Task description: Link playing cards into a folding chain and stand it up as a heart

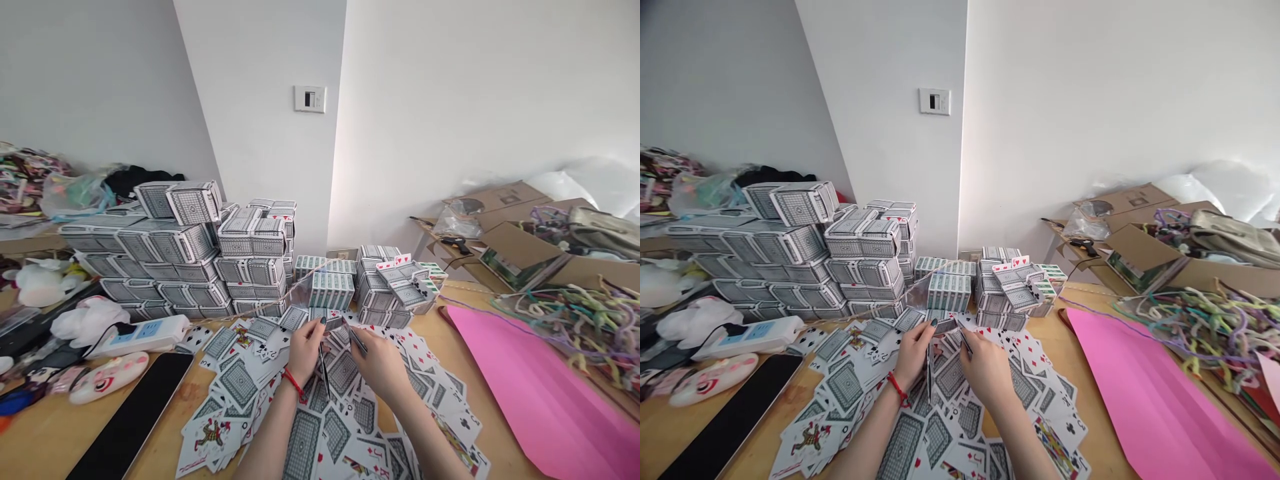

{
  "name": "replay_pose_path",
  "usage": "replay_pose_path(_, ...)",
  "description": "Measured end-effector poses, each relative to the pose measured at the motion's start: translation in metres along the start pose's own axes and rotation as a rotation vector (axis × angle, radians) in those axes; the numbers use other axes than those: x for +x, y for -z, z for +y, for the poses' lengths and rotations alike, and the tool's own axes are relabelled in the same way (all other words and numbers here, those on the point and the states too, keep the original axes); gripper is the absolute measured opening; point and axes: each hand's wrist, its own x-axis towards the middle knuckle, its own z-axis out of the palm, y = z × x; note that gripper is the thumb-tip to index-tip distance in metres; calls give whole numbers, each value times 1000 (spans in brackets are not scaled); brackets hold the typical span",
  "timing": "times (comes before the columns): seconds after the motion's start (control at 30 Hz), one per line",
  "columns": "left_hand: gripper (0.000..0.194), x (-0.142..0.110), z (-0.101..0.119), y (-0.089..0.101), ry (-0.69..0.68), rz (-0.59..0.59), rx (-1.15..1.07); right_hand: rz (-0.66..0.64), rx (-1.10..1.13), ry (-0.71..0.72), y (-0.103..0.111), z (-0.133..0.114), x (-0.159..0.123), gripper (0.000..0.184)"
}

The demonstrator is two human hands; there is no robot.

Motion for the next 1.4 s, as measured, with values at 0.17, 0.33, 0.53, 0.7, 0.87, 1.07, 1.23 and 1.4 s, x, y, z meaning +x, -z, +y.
replay_pose_path(0.17,28,-1,3,0,13,-5,-20,11,-12,10,0,0,0,32)
replay_pose_path(0.33,30,0,4,0,44,-9,-34,20,4,8,1,1,1,29)
replay_pose_path(0.53,31,0,0,0,59,-29,-59,23,-5,7,1,2,1,24)
replay_pose_path(0.7,33,0,0,1,25,-73,-41,1,5,4,1,2,1,23)
replay_pose_path(0.87,34,-1,1,2,31,-93,-39,-29,116,65,2,4,1,39)
replay_pose_path(1.07,32,-2,3,2,0,-92,-37,-60,123,115,2,6,1,46)
replay_pose_path(1.23,31,-1,-5,3,39,-72,-28,-57,50,128,0,6,0,41)
replay_pose_path(1.4,31,0,-8,3,42,-65,-23,-33,69,114,-3,7,1,35)
